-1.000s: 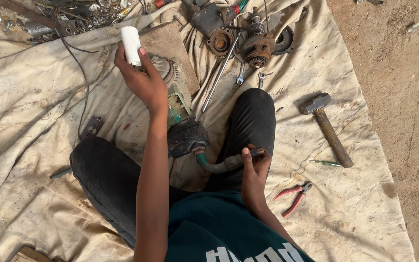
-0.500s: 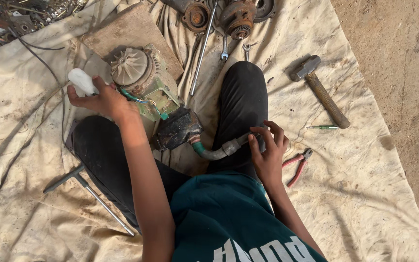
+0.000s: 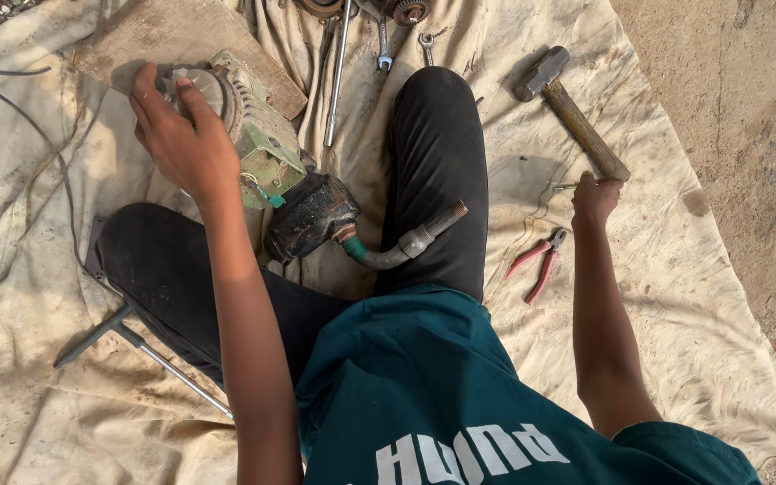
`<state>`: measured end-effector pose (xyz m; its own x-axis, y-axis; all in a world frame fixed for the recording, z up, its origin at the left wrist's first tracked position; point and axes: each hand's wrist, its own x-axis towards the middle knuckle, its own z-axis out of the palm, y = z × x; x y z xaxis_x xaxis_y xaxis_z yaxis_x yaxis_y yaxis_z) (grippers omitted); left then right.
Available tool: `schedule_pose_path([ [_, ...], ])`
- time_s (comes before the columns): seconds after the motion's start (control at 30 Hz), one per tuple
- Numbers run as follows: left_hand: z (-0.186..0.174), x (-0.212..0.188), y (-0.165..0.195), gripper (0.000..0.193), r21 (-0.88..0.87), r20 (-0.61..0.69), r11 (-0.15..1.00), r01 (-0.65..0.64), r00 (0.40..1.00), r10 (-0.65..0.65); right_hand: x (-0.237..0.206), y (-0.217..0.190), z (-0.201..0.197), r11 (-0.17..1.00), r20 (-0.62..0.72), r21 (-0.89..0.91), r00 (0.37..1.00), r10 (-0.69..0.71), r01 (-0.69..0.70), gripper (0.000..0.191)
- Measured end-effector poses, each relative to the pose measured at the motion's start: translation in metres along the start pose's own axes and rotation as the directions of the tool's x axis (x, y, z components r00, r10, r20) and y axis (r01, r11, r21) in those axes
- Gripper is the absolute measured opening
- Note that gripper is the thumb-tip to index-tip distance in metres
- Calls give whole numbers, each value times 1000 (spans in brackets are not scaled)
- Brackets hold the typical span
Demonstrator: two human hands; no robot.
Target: The person sits on a tarp and repairs a small electric motor. They use a hammer to tap the motor housing, remove and reattach a fan cover, and use a screwdriver and pliers to adjust internal components.
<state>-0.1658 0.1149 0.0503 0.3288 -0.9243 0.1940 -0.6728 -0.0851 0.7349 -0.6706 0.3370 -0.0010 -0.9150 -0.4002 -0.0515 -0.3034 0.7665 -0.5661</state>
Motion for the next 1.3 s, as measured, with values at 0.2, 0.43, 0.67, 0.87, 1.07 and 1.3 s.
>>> schedule_pose_path([
  [0.2,-2,-6,-12,30,-55,-65,998,31,997,-34,55,31,11,896,102,72,897,430,-438,71],
  [0.43,-29,-26,-29,41,-328,29,941,81,997,-76,34,22,17,775,114,430,880,462,-463,38],
  [0.67,-27,-11,-52,37,-463,61,876,134,991,-119,-34,-136,21,473,-52,803,833,-550,362,26],
  [0.87,-29,-5,-62,36,-779,102,615,120,993,-65,-182,-358,90,173,261,923,227,-938,-344,12],
  [1.07,-32,-3,-61,39,-823,189,548,148,982,19,-273,-424,165,274,280,850,-56,-958,-449,19],
  [1.3,-43,4,-52,37,-751,222,642,157,975,21,-265,-391,171,279,345,855,79,-935,-437,32],
])
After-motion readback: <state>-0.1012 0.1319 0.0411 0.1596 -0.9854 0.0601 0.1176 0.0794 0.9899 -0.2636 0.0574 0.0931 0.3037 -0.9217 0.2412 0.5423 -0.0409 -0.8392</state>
